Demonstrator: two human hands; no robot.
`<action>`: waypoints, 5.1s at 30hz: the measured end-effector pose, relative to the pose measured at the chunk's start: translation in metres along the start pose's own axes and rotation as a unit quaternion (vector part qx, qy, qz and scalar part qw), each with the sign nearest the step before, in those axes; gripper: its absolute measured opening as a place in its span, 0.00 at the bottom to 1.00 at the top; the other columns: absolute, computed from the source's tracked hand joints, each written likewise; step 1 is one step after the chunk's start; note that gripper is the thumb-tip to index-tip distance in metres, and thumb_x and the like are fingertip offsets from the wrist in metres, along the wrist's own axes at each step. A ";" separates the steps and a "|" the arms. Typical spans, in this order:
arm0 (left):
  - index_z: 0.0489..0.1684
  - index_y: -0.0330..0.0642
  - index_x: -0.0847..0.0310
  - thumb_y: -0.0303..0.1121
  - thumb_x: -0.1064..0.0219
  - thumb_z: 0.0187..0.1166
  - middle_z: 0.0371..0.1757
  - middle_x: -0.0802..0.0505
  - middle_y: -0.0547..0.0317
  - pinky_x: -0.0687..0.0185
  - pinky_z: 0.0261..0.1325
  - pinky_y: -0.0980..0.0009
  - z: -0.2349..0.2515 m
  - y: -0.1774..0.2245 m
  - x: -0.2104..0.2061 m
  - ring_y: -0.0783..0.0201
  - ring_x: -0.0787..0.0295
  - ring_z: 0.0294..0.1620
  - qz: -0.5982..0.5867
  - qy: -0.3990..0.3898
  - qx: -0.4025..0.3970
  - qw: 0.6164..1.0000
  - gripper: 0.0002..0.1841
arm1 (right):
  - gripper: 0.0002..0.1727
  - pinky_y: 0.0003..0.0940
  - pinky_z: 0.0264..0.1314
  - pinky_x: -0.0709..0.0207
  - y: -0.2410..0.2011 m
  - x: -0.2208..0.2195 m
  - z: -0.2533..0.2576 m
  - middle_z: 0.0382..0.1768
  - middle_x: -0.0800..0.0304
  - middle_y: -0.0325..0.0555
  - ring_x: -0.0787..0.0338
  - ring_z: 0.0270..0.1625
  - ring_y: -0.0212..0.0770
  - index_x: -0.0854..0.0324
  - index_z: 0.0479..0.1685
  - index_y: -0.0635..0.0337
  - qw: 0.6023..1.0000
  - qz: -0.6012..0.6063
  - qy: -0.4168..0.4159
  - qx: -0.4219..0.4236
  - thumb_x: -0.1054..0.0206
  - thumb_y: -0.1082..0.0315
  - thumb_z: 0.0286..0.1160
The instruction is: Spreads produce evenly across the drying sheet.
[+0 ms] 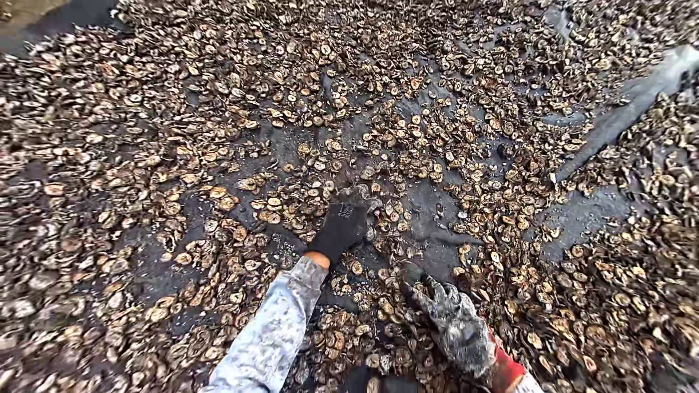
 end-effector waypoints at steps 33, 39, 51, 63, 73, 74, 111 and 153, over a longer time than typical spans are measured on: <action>0.82 0.36 0.30 0.33 0.32 0.83 0.77 0.20 0.33 0.36 0.84 0.41 0.006 -0.042 0.052 0.38 0.26 0.81 -0.136 0.131 0.056 0.980 0.28 | 0.23 0.76 0.70 0.30 0.002 0.082 0.132 0.67 0.12 0.60 0.15 0.71 0.66 0.23 0.78 0.48 0.971 0.140 0.060 -0.183 0.39 0.56 0.87; 0.73 0.27 0.26 0.37 0.35 0.85 0.62 0.12 0.31 0.23 0.71 0.45 -0.009 -0.042 0.100 0.43 0.13 0.62 -0.230 0.222 0.055 0.946 0.24 | 0.23 0.57 0.62 0.18 0.021 0.124 0.108 0.64 0.14 0.59 0.10 0.58 0.54 0.27 0.80 0.53 0.905 0.349 0.156 -0.188 0.40 0.62 0.89; 0.68 0.34 0.18 0.33 0.22 0.71 0.64 0.11 0.36 0.25 0.75 0.45 0.005 -0.059 0.121 0.43 0.14 0.68 -0.201 0.319 0.061 0.924 0.25 | 0.54 0.80 0.82 0.51 -0.061 0.037 0.067 0.95 0.62 0.65 0.57 0.94 0.74 0.48 0.95 0.30 0.987 -0.078 -0.138 -0.012 0.25 0.42 0.62; 0.78 0.24 0.30 0.30 0.37 0.85 0.76 0.22 0.23 0.39 0.84 0.36 -0.056 -0.065 0.088 0.30 0.30 0.82 -0.057 0.134 0.143 0.979 0.25 | 0.22 0.54 0.70 0.24 -0.024 0.088 0.033 0.61 0.10 0.55 0.11 0.62 0.49 0.18 0.71 0.56 0.945 0.235 -0.002 -0.229 0.40 0.54 0.88; 0.90 0.40 0.39 0.46 0.35 0.84 0.88 0.34 0.32 0.49 0.87 0.31 -0.013 -0.059 0.092 0.31 0.44 0.90 0.012 0.030 0.143 0.989 0.36 | 0.53 0.75 0.83 0.42 -0.091 0.069 0.161 0.94 0.51 0.58 0.45 0.92 0.67 0.51 0.96 0.35 0.999 0.006 -0.053 0.002 0.24 0.47 0.68; 0.89 0.43 0.36 0.48 0.33 0.82 0.87 0.31 0.32 0.49 0.86 0.30 0.002 -0.061 0.073 0.31 0.43 0.89 0.023 0.014 0.120 0.992 0.36 | 0.57 0.78 0.81 0.44 -0.096 0.050 0.182 0.95 0.56 0.59 0.50 0.93 0.70 0.50 0.96 0.36 1.000 -0.021 -0.014 0.013 0.22 0.43 0.61; 0.71 0.36 0.19 0.34 0.30 0.81 0.68 0.12 0.34 0.29 0.77 0.37 -0.185 -0.116 0.078 0.35 0.17 0.72 -0.085 0.352 0.201 0.910 0.21 | 0.25 0.75 0.71 0.30 -0.103 0.047 0.109 0.66 0.13 0.67 0.16 0.71 0.70 0.22 0.77 0.56 0.991 0.074 0.006 -0.109 0.35 0.56 0.85; 0.85 0.32 0.33 0.31 0.40 0.87 0.85 0.28 0.31 0.47 0.90 0.41 -0.342 -0.123 0.008 0.35 0.38 0.89 -0.082 0.079 0.389 0.914 0.27 | 0.46 0.80 0.85 0.57 -0.282 -0.087 0.122 0.94 0.57 0.68 0.55 0.93 0.76 0.42 0.94 0.40 0.960 -0.082 -0.103 0.247 0.29 0.46 0.72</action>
Point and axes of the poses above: each hand's wrist, its own z-axis towards the middle knuckle, its own x-axis out of the back of the hand, y = z × x, the point moved 3 cm from there along z, towards the middle knuckle
